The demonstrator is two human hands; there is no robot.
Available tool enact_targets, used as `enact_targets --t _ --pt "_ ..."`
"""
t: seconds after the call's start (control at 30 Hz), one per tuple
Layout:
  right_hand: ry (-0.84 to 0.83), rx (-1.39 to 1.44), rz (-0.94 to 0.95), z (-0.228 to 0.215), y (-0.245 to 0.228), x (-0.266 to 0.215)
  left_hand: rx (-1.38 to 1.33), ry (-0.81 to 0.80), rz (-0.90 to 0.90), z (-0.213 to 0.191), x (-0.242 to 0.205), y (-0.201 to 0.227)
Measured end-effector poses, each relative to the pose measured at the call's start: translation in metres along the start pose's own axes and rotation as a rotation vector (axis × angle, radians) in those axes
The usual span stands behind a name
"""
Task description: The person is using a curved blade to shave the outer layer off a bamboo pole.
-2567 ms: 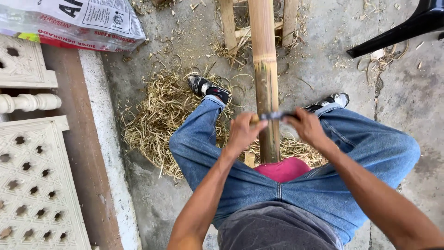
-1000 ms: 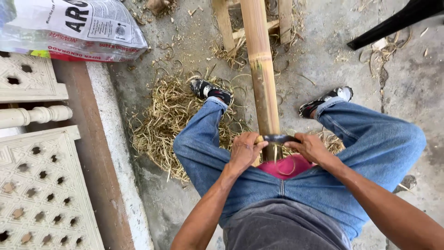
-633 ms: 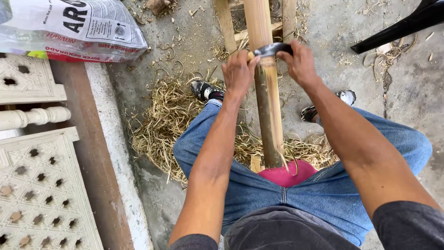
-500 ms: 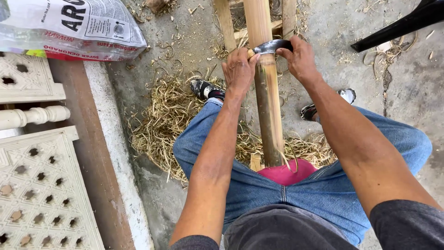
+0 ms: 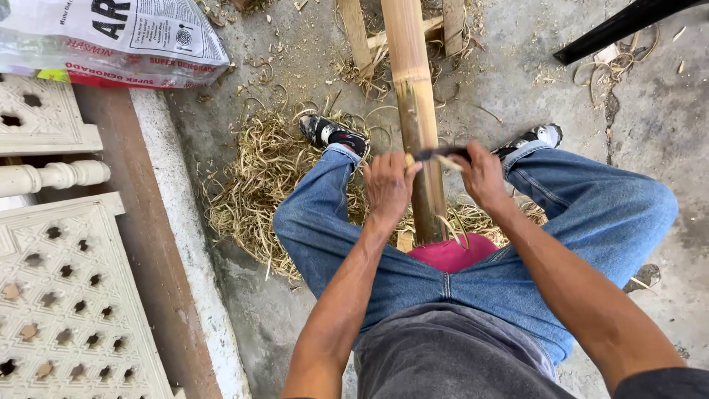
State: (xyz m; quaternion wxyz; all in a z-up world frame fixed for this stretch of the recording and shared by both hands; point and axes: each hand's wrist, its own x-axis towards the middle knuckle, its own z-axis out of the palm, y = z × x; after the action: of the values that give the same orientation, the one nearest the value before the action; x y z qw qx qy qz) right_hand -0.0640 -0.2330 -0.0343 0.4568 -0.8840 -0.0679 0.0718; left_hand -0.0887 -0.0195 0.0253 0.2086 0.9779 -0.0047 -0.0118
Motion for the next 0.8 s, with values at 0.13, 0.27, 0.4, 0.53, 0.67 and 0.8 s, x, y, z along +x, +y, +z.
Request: enact_targets --t 0.13,0.27,0.4,0.53,0.67,0.8 --pt "-0.176 -0.078 0.134 -0.008 0.016 -0.079 -0.017 -0.04 0.041 -0.02 -0.071 0.019" --pt "-0.585 -0.147 0.229 -0.022 0.023 -0.074 -0.167 -0.172 0.009 -0.019 -0.091 0.01" --pt "-0.605 -0.106 0.413 -0.02 0.02 -0.016 -0.276 -0.044 0.007 -0.008 -0.051 -0.016" --pt "-0.378 -0.139 0.158 -0.018 -0.012 0.076 -0.292 -0.023 -0.091 0.016 0.039 -0.044" --pt "-0.165 -0.145 -0.012 -0.013 -0.019 0.171 -0.248 0.041 -0.12 0.042 0.138 -0.069" --pt "-0.029 -0.216 -0.116 -0.002 0.012 0.222 -0.172 0.111 -0.13 0.044 0.196 -0.071"
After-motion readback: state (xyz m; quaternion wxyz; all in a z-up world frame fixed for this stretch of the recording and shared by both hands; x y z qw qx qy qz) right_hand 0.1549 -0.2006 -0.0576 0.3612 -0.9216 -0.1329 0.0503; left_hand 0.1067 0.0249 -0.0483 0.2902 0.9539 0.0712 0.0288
